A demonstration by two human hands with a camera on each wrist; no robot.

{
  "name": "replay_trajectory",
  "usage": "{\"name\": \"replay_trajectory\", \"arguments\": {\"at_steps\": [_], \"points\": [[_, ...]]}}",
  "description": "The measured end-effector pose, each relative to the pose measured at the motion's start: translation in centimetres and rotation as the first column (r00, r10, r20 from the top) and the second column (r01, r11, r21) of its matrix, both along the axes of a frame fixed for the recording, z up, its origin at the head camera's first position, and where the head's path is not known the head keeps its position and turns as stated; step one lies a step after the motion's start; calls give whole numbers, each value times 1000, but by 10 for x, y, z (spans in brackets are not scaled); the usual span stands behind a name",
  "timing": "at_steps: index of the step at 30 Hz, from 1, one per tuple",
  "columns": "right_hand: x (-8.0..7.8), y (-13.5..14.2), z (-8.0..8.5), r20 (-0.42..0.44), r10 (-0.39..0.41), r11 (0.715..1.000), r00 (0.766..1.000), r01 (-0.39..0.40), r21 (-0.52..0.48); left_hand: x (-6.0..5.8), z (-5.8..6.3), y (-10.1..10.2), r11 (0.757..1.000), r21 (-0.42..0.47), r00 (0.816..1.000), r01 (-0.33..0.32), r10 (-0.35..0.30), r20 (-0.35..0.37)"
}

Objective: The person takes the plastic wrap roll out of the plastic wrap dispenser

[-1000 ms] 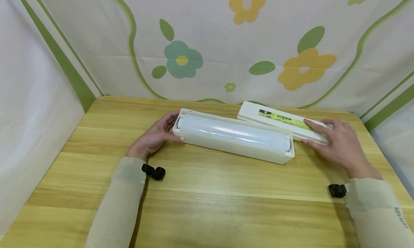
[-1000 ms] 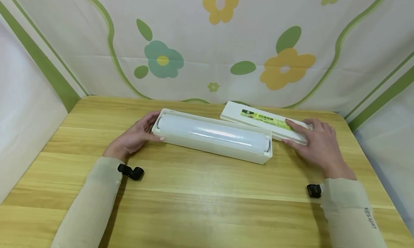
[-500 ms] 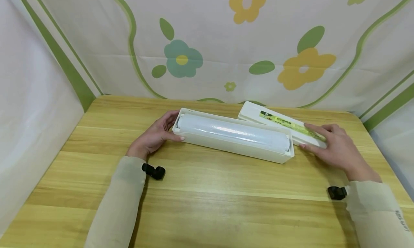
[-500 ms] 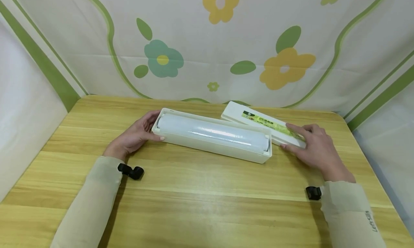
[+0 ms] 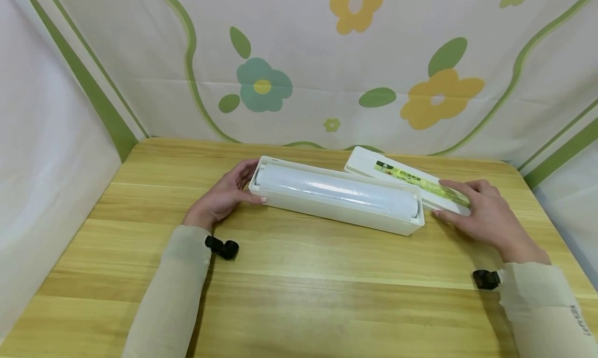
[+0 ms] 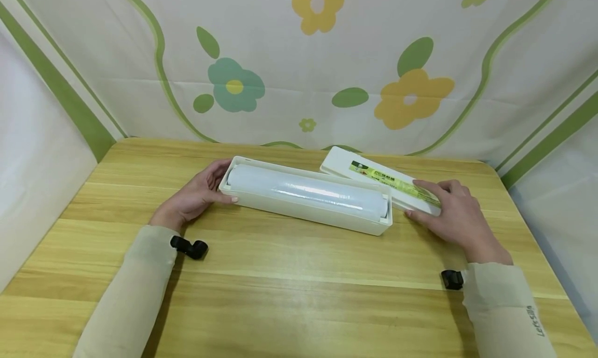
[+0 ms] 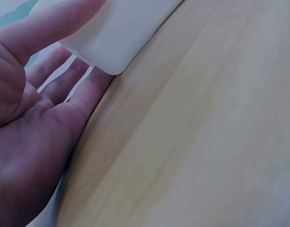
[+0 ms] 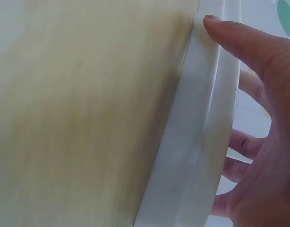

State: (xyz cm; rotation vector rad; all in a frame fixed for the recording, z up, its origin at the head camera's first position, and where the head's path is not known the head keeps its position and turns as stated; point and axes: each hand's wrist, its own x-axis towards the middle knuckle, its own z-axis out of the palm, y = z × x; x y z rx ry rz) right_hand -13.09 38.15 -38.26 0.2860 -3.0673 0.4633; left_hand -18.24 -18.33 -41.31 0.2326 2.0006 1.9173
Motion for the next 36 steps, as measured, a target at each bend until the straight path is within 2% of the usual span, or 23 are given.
{"name": "replay_trajectory", "arguments": {"at_steps": [4,11,15,21,26,30,36], "points": [[-1,-2,1,0,5,1000,1000,-5,1,-1,0,-1,1000,-12,1000,2,-2,-4],[-6,-5,7,75,-17,999,997,15,33,-1,-2,-2,1000,-23,1000,-6,6,2],[-4,-9,10,62,-19,999,998,17,31,0,-3,-1,1000,-16,1000,0,0,15],[2,-38,24,-107,22,992,994,-36,-122,0,-2,-2,1000,-8,1000,4,-4,15],[6,-74,35,-258,96,967,961,-152,-206,0,-1,-3,1000,-11,1000,0,1,19],[6,-96,36,-325,190,947,926,-261,-189,1,-2,-5,1000,-10,1000,-6,6,19],[4,-114,33,-355,267,946,896,-314,-81,3,-2,-6,1000,-16,999,-20,20,24]]}}
